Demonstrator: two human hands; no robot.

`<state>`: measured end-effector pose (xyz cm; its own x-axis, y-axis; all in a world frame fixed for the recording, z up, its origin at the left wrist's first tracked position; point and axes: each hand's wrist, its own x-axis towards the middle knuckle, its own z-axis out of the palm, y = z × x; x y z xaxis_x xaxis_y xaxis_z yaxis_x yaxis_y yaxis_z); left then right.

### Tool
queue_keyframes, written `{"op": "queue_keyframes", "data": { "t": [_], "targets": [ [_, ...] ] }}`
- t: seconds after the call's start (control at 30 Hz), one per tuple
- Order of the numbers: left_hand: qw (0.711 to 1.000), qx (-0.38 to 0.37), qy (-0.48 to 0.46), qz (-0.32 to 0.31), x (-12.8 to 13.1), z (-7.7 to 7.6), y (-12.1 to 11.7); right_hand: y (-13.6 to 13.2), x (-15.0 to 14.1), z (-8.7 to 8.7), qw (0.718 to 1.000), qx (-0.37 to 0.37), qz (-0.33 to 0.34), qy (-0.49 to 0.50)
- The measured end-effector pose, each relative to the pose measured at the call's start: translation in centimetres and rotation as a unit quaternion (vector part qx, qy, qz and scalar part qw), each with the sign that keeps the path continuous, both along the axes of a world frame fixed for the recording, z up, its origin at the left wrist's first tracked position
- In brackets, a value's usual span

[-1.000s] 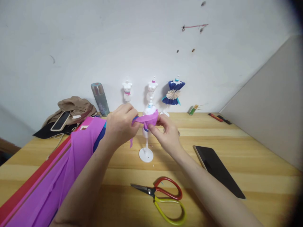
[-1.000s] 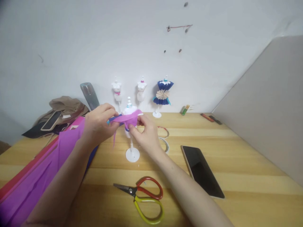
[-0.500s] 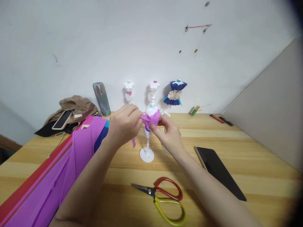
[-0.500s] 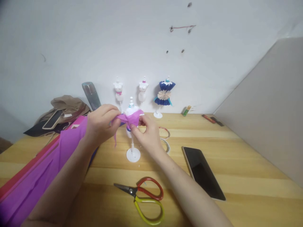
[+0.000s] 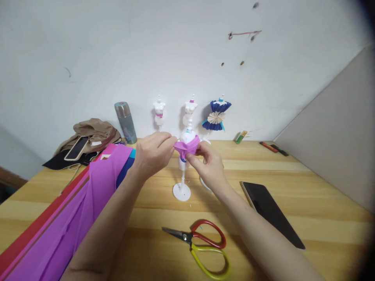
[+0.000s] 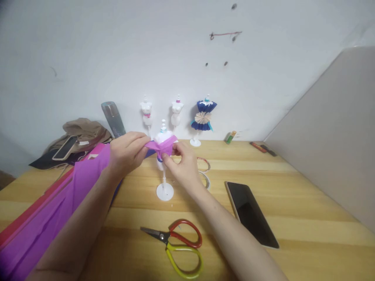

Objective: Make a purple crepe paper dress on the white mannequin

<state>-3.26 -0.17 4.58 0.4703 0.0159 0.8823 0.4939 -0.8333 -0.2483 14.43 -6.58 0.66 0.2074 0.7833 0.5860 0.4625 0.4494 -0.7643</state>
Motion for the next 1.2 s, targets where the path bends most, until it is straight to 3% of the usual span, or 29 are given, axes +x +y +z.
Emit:
{"op": "queue_keyframes", "data": {
  "t": [0.13, 0.33, 1.0, 1.2],
  "targets": [
    [1.000, 0.010, -0.013, 0.022, 0.3, -0.1, -0.2, -0.2, -0.1, 0.3, 1.000, 0.000, 0.011, 0.002],
    [0.999, 0.017, -0.026, 0.007, 0.4, 0.0, -0.3, -0.3, 0.0, 0.5, 0.999, -0.010, 0.035, 0.008],
    [0.999, -0.030, 0.012, 0.007, -0.1, 0.0, 0.1, 0.2, 1.0, -0.1, 0.995, 0.007, 0.096, 0.005],
    [1.000, 0.001, -0.001, -0.002, 0.1, 0.3, -0.3, 0.4, 1.1, -0.2, 0.995, 0.001, 0.102, 0.019]
  ]
}}
